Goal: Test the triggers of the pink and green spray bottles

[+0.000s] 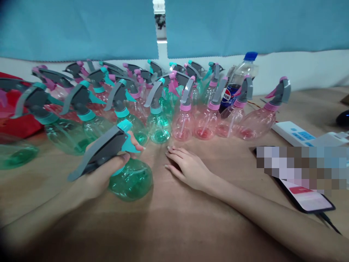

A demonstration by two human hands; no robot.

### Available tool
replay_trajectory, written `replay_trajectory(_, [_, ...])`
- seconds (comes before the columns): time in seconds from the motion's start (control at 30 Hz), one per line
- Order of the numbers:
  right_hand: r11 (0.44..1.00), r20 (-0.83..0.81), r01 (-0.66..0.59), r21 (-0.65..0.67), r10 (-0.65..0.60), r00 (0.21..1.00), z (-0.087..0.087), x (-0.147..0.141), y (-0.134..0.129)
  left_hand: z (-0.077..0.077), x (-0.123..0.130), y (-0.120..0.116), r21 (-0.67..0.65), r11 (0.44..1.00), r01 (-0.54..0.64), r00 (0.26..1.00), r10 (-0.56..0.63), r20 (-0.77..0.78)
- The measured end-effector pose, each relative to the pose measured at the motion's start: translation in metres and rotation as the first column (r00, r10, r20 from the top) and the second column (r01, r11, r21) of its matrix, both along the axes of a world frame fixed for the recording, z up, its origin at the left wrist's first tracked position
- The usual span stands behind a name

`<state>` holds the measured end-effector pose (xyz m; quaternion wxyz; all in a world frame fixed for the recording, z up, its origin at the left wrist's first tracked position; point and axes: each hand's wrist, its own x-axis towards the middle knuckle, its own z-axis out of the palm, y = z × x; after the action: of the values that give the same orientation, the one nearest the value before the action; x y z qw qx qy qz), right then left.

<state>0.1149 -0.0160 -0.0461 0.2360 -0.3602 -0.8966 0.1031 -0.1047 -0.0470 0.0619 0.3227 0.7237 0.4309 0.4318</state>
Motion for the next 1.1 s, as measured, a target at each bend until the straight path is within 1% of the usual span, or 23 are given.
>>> replay_trajectory(0.13, [1.000, 0.006, 0.000, -0.007, 0.000, 1.000, 0.0007, -0.0001, 0.0000, -0.0009, 0.0006, 0.0009, 0.006, 1.000, 0.005, 1.000, -0.005, -0.001])
replay_trajectory(0.23, [1.000, -0.010, -0.001, -0.011, 0.000, 1.000, 0.0008, 0.0000, 0.0003, 0.0000, 0.0008, 0.0020, 0.044, 0.999, 0.009, 1.000, -0.009, 0.007])
replay_trajectory(0.3, [1.000, -0.022, -0.004, -0.015, 0.004, 1.000, 0.0004, 0.0002, 0.0006, 0.0007, 0.0004, 0.0018, 0.029, 0.999, 0.013, 1.000, -0.013, 0.007])
replay_trajectory(0.37, [1.000, -0.025, -0.008, -0.016, 0.007, 1.000, -0.0001, 0.0003, 0.0008, 0.0013, 0.0003, 0.0005, -0.014, 1.000, 0.017, 1.000, -0.017, -0.001])
replay_trajectory(0.43, [1.000, -0.030, -0.010, -0.018, 0.010, 1.000, -0.0005, 0.0004, 0.0011, 0.0016, 0.0008, -0.0014, -0.045, 0.999, -0.001, 1.000, 0.000, -0.003])
replay_trajectory(0.57, [1.000, -0.048, -0.018, -0.026, 0.017, 0.999, -0.0013, 0.0004, 0.0017, 0.0004, 0.0032, -0.0040, -0.022, 0.998, -0.054, 0.998, 0.055, 0.031])
replay_trajectory(0.67, [1.000, -0.039, -0.019, -0.022, 0.018, 0.999, -0.0016, 0.0004, 0.0017, -0.0026, 0.0030, -0.0042, 0.003, 0.997, -0.075, 0.997, 0.075, 0.022])
replay_trajectory(0.8, [1.000, -0.016, -0.013, -0.016, 0.013, 1.000, -0.0016, 0.0007, 0.0016, -0.0050, 0.0015, -0.0042, -0.011, 0.998, -0.060, 0.998, 0.060, 0.007])
replay_trajectory(0.97, [1.000, -0.013, -0.022, -0.014, 0.022, 1.000, -0.0013, 0.0013, 0.0019, -0.0018, 0.0042, -0.0041, -0.014, 0.997, -0.075, 0.997, 0.075, 0.011])
replay_trajectory(1.1, [0.999, -0.037, -0.021, -0.024, 0.020, 0.999, -0.0011, 0.0013, 0.0017, -0.0014, 0.0040, -0.0035, -0.011, 0.998, -0.063, 0.998, 0.063, -0.002])
